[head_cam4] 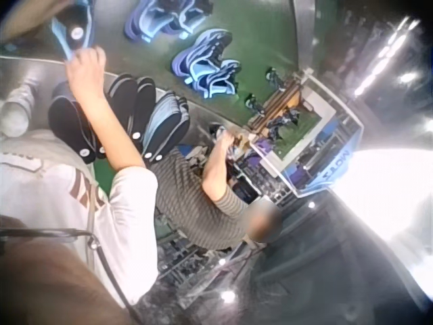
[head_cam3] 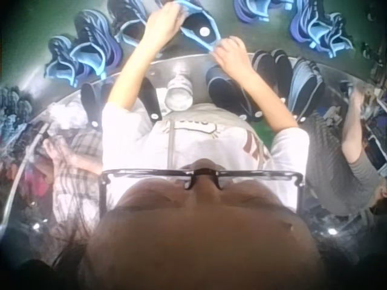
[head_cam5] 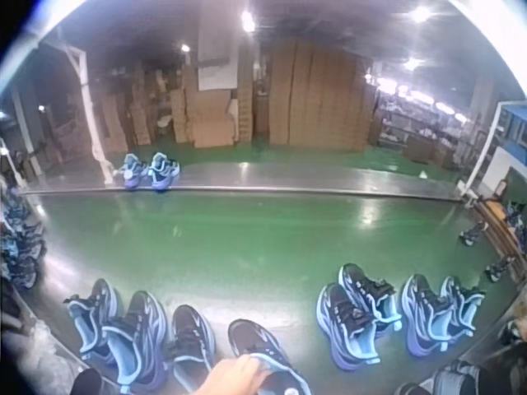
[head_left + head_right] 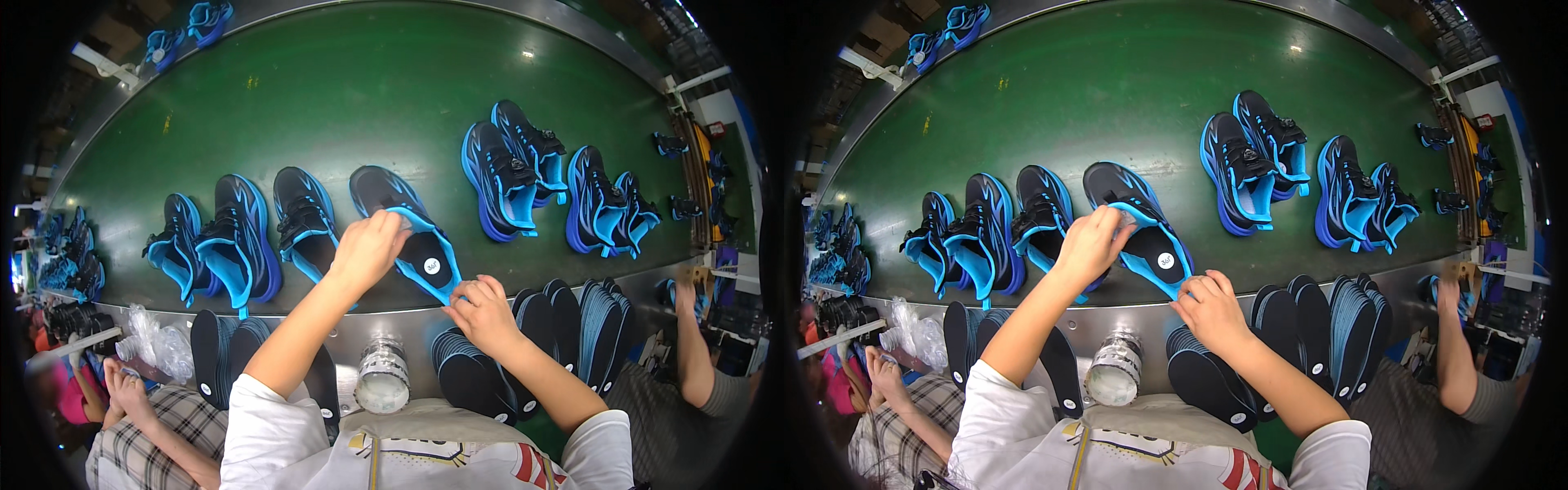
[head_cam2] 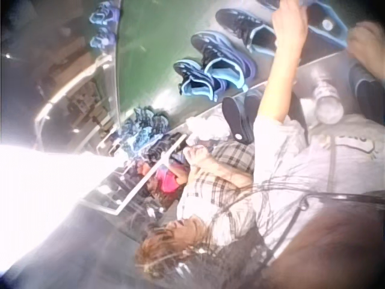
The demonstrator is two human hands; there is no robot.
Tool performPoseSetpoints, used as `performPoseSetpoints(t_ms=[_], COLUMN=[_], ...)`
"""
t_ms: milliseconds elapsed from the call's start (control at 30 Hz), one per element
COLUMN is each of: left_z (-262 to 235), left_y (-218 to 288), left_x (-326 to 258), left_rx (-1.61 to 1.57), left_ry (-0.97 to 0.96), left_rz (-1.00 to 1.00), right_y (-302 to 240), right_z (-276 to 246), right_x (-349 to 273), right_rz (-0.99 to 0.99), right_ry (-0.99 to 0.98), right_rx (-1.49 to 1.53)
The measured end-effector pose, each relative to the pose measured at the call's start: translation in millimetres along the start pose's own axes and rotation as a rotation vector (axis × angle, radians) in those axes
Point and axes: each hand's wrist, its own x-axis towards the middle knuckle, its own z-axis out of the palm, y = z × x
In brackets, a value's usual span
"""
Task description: The person places blue insoles into black and blue sneakers on a production line, then retrieves more insoles from a storage rack and continues the task.
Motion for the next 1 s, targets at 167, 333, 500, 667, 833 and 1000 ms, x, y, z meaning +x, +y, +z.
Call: performPoseSetpoints(t_ms=[167,333,500,667,833,1000], left_z=[-10,-13,-10,-5,-14,-14], left_y=[-21,-34,-28,-17,-26,-19], left_x=[18,24,22,40,32,26], left_rx=[0.282,0.633,0.695,0.575,0.431,0.286], left_ry=[0.071,-0.241,-0.342,-0.486,-0.506,-0.347], left_rz=[0.126,0.182,0.168,0.075,-0.062,-0.176], right_y=[-10,-9,56,121,80,55], right_z=[16,14,-10,-40,-118,-146], right_x=[26,21,5,22,66,58], right_rz=[0.036,0.151,0.571,0.433,0.494,0.462], right_ry=[0.103,0.280,0.424,0.301,0.170,0.062], right_rx=[0.125,0.283,0.000,-0.023,0.499,0.635])
